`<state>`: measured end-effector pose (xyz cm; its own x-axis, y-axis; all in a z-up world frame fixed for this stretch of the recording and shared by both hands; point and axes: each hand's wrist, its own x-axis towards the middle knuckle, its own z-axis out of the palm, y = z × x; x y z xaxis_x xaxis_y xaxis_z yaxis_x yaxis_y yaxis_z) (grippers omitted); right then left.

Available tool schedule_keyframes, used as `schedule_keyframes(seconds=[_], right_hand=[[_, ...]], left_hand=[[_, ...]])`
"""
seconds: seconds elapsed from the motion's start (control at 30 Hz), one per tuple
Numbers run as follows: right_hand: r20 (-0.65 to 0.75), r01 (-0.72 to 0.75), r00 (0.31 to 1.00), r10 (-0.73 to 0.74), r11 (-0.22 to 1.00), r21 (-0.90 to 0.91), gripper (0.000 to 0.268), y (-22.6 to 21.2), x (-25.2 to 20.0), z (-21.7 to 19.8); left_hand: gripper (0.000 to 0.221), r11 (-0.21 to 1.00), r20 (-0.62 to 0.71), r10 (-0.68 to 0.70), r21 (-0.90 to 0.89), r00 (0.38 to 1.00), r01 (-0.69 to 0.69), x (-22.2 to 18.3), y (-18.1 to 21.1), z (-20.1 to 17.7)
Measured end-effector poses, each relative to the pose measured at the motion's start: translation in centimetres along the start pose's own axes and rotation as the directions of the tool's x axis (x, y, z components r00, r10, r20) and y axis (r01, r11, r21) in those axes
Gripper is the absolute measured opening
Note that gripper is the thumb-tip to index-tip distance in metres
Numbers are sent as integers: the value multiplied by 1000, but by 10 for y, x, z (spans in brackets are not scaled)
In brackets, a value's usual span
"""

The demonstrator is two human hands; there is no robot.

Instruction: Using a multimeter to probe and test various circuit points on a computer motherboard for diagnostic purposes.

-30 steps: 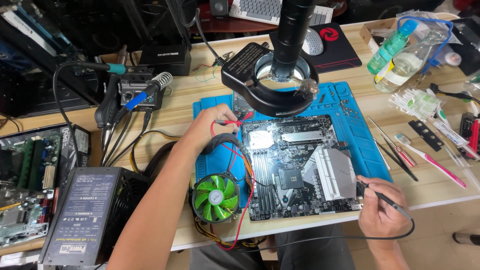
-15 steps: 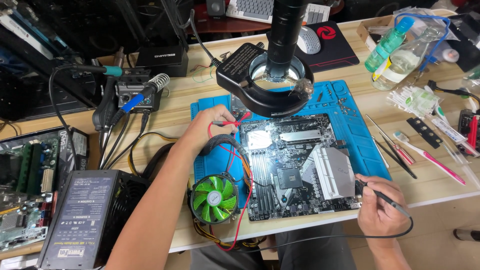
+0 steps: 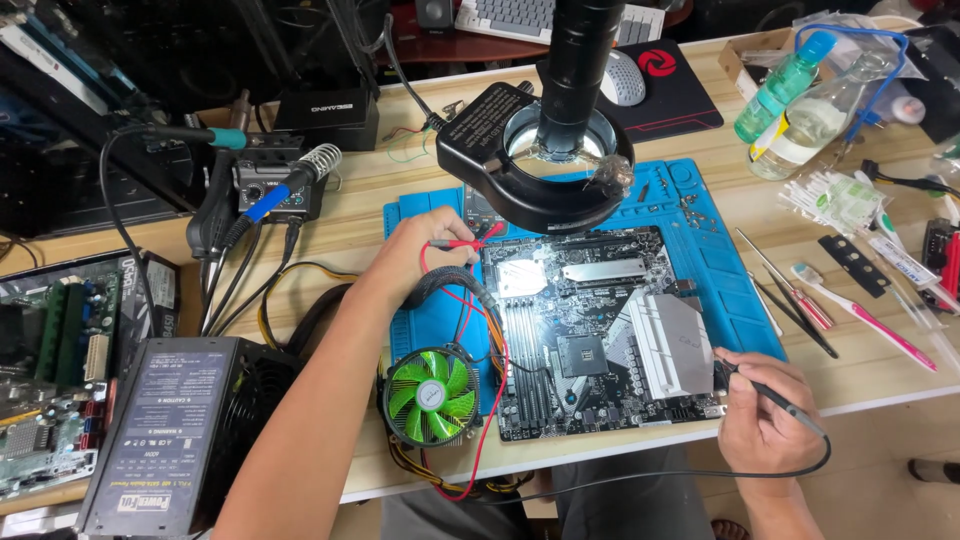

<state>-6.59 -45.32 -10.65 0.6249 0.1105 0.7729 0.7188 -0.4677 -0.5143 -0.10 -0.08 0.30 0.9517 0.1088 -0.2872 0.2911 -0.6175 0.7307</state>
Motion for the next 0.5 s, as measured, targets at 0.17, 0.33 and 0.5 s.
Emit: schedule_keyframes(seconds=[0.17,0.33,0.5], right_hand=[[-4,5,1000,-5,1000,13,12,-1,1,0],[-17,14,1000,-14,999,35,14,4,-1,2],[-7,-1,1000,1,1000,23,14,1,-1,1]], left_hand=[[24,1000,-17,16,3,1000,-16,4,-5,3],[23,1000,-5,0,-13,1000,0,3,-3,2],[23,1000,-10,19,-22,1000,-19,4,-6,3]])
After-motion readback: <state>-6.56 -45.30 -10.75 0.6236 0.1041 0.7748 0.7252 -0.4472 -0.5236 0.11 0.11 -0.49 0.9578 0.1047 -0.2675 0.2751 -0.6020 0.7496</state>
